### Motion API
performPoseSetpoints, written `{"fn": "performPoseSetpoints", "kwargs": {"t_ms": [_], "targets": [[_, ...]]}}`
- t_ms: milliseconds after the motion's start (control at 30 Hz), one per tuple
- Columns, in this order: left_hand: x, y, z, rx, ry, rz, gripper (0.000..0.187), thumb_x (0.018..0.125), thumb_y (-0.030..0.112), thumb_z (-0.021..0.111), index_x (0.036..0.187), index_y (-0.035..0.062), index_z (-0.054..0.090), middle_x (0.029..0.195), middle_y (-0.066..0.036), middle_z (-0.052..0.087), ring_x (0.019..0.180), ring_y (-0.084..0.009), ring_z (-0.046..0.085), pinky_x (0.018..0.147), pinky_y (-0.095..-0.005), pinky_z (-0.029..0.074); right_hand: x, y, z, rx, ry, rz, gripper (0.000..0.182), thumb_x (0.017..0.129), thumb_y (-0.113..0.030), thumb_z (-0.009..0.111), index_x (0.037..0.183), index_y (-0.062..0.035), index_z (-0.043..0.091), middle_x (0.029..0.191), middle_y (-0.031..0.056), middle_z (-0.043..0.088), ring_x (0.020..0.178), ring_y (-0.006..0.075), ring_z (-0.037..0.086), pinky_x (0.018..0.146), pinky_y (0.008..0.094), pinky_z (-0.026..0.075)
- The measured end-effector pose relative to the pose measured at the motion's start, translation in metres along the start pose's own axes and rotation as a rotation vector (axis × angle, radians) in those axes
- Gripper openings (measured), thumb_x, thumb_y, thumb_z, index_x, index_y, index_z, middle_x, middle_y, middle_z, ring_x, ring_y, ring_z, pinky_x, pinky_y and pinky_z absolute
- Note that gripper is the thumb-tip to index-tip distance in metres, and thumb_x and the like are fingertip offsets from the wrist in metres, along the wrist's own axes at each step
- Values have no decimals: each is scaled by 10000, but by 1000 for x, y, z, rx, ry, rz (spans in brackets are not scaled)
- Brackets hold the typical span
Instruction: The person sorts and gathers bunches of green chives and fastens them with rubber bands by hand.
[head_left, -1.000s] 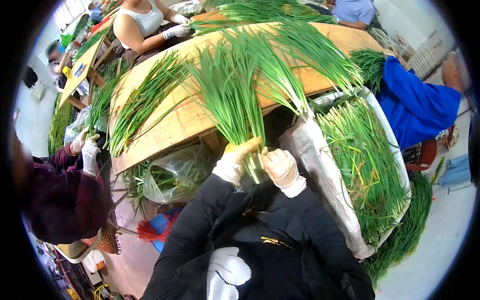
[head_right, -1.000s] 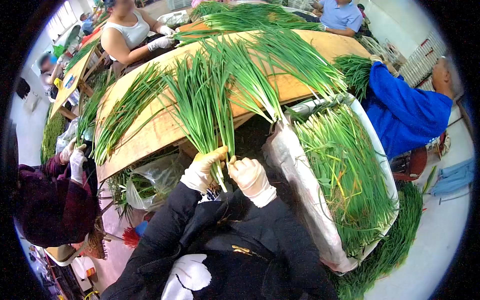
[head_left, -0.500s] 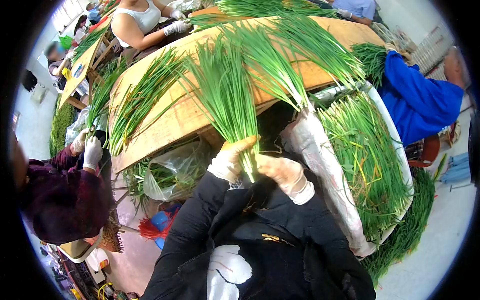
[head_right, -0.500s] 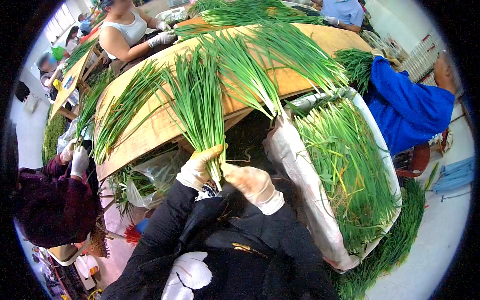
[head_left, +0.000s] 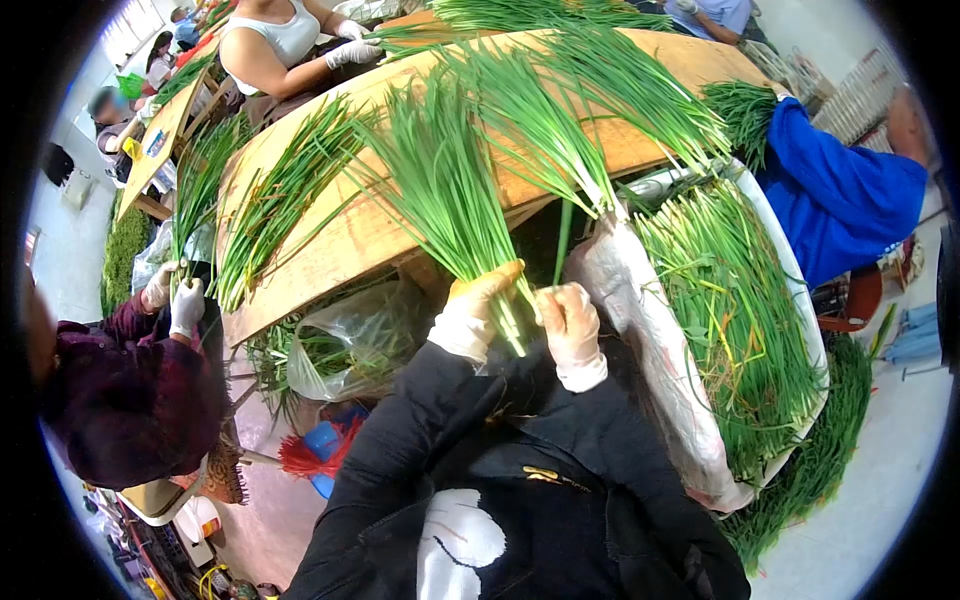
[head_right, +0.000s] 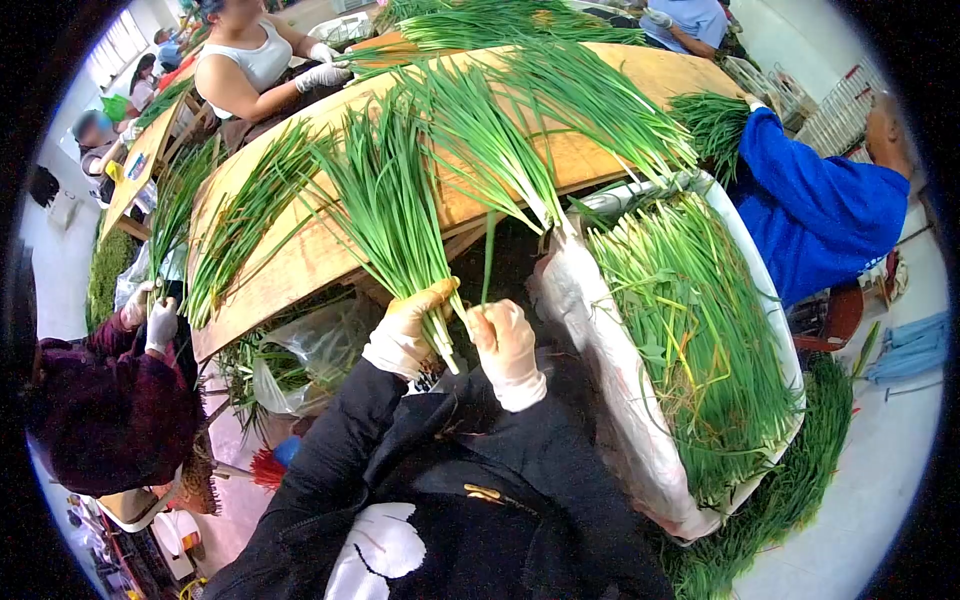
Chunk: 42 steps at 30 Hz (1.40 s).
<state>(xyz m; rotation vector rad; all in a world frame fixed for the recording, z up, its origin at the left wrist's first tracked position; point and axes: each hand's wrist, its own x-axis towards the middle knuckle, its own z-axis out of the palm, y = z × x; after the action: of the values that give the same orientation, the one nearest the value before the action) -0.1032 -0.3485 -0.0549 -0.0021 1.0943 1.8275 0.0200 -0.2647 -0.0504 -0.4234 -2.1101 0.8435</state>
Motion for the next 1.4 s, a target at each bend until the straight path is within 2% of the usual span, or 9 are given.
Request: {"fn": "performPoseSetpoints", "kwargs": {"t_ms": [233,367,533,667,800,1033,1133,1267,1400], "targets": [[4,8,-3,-11,22,46,197,726,57,607,905,-25,603,828,-72,629,627,-132,564,540,-225,452,-69,-9,-34,395,-92,331,66,846,-88,491,839,-28,466,739,76,571,529,104,543,483,219,441],[1,7,-9,-63,-88,-5,262,731,49,591,976,-42,567,887,-99,617,714,-169,587,630,-257,487,-65,24,-50,-467,-1023,391,531,865,-479,287,736,-37,550,762,144,582,752,331,567,655,423,452],[2,1,-5,-240,-280,34,383,751,77,580,1106,-37,490,986,-88,588,876,-184,578,723,-283,496,11,-19,-44,-201,-304,317,334,868,-354,422,893,-64,585,793,123,592,773,309,565,699,370,452],[10,-13,-19,-219,-357,14,380,746,241,632,1042,26,527,920,-49,595,813,-154,576,696,-300,491,34,35,16,289,-525,447,653,757,-429,593,1190,14,388,1136,204,479,1076,260,458,901,336,367],[31,-27,-33,-175,-327,-5,364,779,221,624,1076,51,500,969,-21,564,831,-136,545,717,-285,463,38,21,42,761,-732,625,811,586,-294,778,1196,2,333,1043,139,525,992,196,485,855,315,381],[-9,34,-4,-178,-411,227,470,784,199,582,1175,-11,429,1174,-173,480,1050,-276,496,891,-368,419,18,-9,0,215,-818,211,562,680,-276,655,1087,-17,368,907,226,543,880,372,542,743,393,440],[-9,52,10,-78,-442,352,594,704,169,653,1202,-13,387,954,-114,577,873,-210,554,779,-326,447,29,-19,-5,-77,-897,463,649,644,-282,691,1139,-27,357,1003,219,523,957,350,521,802,374,430],[-33,117,71,148,-277,691,391,691,70,664,1055,10,534,867,-54,599,750,-144,561,686,-255,446,80,-56,25,331,-210,32,730,616,-279,721,1198,-52,342,1041,206,511,999,330,504,854,343,407],[-33,177,91,349,-160,906,285,680,61,659,950,5,589,895,-77,613,804,-165,577,733,-282,453,140,-70,67,447,-71,66,650,638,-236,702,1165,-67,361,977,191,535,916,313,544,763,374,435]]}}
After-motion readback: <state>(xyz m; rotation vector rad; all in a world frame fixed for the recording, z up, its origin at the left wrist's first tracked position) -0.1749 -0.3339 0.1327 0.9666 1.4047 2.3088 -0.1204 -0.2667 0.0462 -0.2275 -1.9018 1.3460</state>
